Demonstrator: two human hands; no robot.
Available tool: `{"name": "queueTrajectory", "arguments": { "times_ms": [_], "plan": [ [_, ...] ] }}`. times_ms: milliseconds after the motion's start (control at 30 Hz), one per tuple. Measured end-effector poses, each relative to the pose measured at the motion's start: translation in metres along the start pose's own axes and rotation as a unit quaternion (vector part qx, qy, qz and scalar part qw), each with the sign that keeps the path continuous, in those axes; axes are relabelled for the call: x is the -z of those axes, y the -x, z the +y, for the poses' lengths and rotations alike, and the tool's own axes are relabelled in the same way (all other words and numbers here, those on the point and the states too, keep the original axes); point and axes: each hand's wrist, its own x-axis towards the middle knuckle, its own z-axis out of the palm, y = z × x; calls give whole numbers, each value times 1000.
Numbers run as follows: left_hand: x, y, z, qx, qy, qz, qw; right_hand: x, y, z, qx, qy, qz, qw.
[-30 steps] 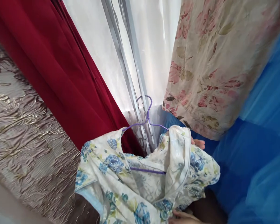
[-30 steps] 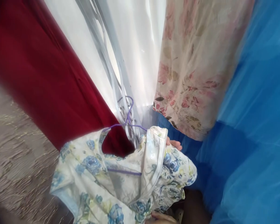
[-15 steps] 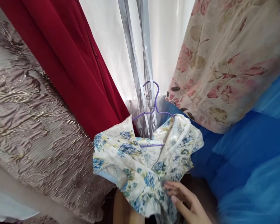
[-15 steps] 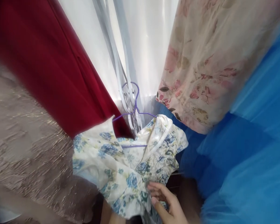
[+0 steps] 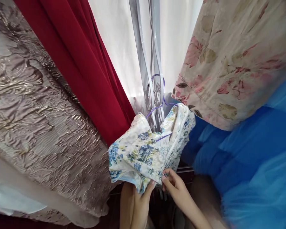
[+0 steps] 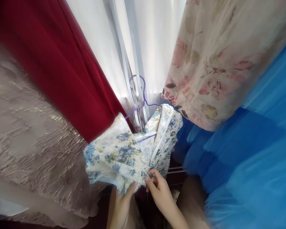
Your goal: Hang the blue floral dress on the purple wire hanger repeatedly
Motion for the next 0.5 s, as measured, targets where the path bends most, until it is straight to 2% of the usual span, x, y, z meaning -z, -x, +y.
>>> {"name": "queueTrajectory", "arguments": {
  "times_ms": [67,167,267,367,500],
  "plan": [
    [-7,-3,-1,-9,-30,37,999,6,-3,3,-1,7,20,1000],
    [-15,0,-3,-5,-2,39,999,13,-11,2,6,-6,36,999],
    [-21,10,1,-11,38,49,998,13,-17,2,15,-24,22,999],
    [-23,17,11,-12,64,86,994,8,-20,3,38,-26,8,999],
    [-15,9,12,-31,96,148,984,3,-19,6,65,-11,-3,998]
  ]
}}
